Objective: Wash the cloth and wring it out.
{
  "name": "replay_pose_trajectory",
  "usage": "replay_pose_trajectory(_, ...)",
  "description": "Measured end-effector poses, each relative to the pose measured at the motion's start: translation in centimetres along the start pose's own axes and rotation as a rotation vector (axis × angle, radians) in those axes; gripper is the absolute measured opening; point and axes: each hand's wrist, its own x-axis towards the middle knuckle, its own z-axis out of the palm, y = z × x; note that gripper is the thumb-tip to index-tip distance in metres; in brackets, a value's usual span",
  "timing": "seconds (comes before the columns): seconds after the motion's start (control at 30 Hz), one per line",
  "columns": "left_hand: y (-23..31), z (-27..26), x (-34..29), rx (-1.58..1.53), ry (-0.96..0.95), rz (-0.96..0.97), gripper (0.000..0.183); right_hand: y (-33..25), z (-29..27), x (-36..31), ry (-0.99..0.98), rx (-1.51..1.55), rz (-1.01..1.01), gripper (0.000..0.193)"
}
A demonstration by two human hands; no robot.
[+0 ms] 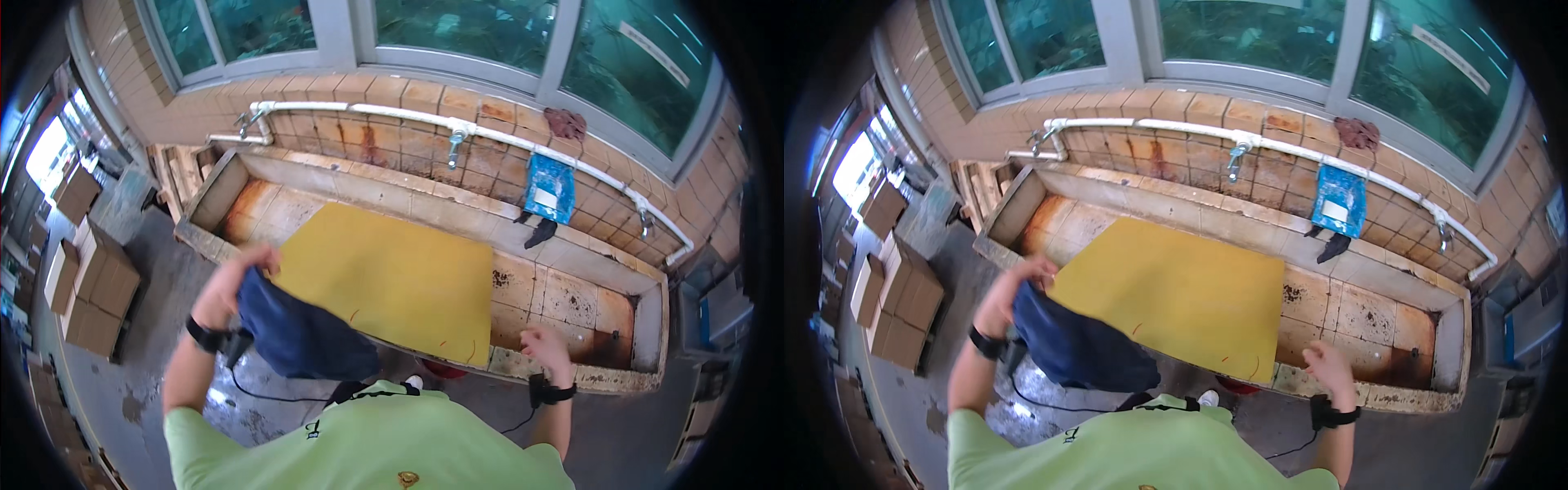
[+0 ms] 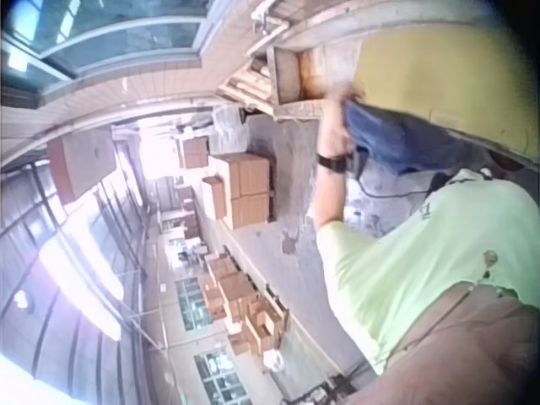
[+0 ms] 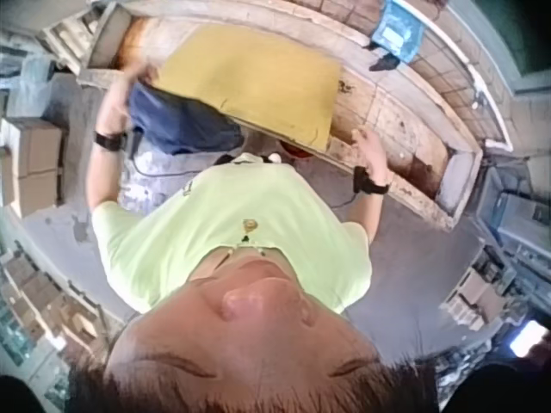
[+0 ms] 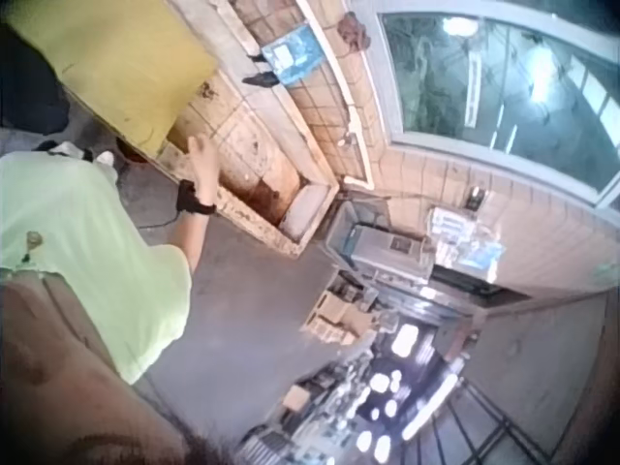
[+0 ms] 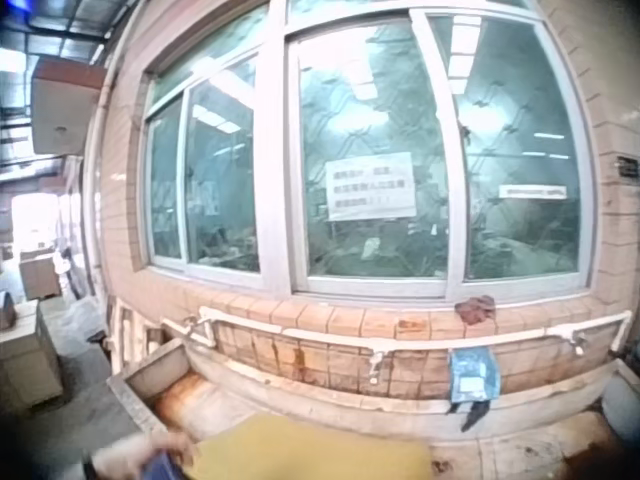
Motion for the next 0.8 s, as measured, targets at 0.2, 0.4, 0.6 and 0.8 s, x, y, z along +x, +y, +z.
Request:
replay_pose_trajectory(0.2,12.2,7.3,4.5,-0.282,-0.114,0.146,0.024,-12.8,-5.4,1.5,-0.050,0.076,-0.252,0.030)
replay_pose_trajectory(0.4,11.5,15.9,14.7,-0.142,-0.274,0.657,0.029,-21.9,-3.8,5.7,-0.084,0.063,-0.329,0.027)
replay_pose_trajectory(0.6,-10.1,17.2,23.5,0.529,-0.489,0.736,0.027,-27.6,1.8,14.7,-0.003,-0.113,-0.289,0.034)
replay_pose_trajectory(0.8,-19.4,14.8,23.9,1.305,-1.008,0.610,0.061,-29.1,3.6,22.8,0.350,-0.453,-0.509,0.043)
